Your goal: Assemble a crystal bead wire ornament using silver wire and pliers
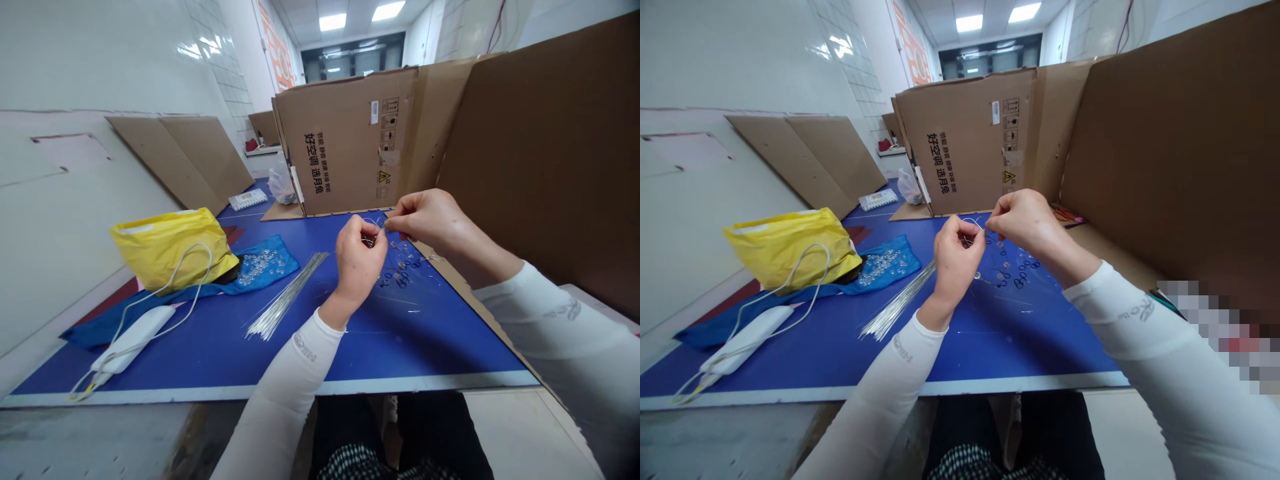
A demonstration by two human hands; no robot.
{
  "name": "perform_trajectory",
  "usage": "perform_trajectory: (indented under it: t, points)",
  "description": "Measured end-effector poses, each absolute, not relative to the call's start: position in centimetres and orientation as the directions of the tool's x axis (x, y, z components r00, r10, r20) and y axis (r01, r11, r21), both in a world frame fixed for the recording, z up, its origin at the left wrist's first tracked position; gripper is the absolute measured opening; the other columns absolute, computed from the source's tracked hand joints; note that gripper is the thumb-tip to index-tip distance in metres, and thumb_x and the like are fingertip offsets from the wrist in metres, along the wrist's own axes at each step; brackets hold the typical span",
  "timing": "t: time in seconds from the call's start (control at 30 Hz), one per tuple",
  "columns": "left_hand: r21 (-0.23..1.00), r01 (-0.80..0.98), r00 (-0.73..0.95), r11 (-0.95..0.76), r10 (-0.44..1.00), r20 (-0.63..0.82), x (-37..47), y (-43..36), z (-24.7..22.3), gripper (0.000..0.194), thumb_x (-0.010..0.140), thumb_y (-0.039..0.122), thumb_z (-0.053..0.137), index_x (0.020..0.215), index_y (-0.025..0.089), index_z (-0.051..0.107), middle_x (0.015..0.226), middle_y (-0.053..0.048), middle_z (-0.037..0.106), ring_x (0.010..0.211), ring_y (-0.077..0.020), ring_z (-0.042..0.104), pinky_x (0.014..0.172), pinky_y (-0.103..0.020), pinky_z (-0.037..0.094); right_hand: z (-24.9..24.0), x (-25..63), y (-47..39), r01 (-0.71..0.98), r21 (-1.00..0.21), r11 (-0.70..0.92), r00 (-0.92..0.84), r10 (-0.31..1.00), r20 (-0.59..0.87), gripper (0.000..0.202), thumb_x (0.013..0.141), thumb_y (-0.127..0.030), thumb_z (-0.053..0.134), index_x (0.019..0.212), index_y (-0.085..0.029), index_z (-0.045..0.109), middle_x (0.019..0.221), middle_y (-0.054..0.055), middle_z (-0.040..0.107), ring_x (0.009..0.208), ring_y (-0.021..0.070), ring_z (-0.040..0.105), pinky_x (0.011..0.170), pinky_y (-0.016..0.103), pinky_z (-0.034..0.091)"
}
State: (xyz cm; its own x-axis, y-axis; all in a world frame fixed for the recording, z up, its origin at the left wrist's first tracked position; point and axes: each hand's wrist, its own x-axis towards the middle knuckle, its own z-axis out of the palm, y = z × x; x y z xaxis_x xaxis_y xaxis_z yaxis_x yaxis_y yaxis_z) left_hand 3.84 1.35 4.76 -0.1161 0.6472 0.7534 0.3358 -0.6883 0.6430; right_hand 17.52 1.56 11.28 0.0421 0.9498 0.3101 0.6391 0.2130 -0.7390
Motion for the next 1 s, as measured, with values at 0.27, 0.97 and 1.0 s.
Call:
perform_trajectory:
  t: [0.27,0.97,1.0]
  points:
    - [0.636,0.353,-0.097,-0.687,0.649,0.755,3.95,1.73,4.48,0.024,0.078,0.004,0.064,0.068,0.020,0.049,0.066,0.004,0.056,0.061,-0.0109,0.052,0.063,-0.027,0.041,10.87,17.02,1.83,0.601,-0.769,0.216,0.126,0.925,0.358,0.013,0.067,-0.020,0.072,0.056,-0.019,0.065,0.045,-0.002,0.055,0.043,0.0104,0.048,0.045,0.027,0.036]
    - [0.641,0.263,-0.206,-0.721,0.607,0.767,4.26,1.60,4.04,0.021,0.082,0.010,0.065,0.071,0.021,0.050,0.071,0.001,0.061,0.067,-0.0134,0.058,0.068,-0.029,0.047,11.11,16.82,1.64,0.689,-0.684,0.241,0.097,0.904,0.416,0.007,0.066,-0.018,0.067,0.059,-0.019,0.066,0.049,0.000,0.059,0.047,0.0126,0.053,0.050,0.030,0.040]
    - [0.631,0.280,-0.205,-0.724,0.597,0.776,4.29,1.56,4.03,0.022,0.082,0.009,0.065,0.071,0.021,0.050,0.071,0.001,0.061,0.067,-0.0132,0.057,0.068,-0.029,0.047,11.03,16.78,1.58,0.700,-0.669,0.248,0.096,0.897,0.432,0.007,0.066,-0.018,0.066,0.059,-0.019,0.066,0.051,0.000,0.060,0.049,0.0126,0.053,0.052,0.030,0.040]
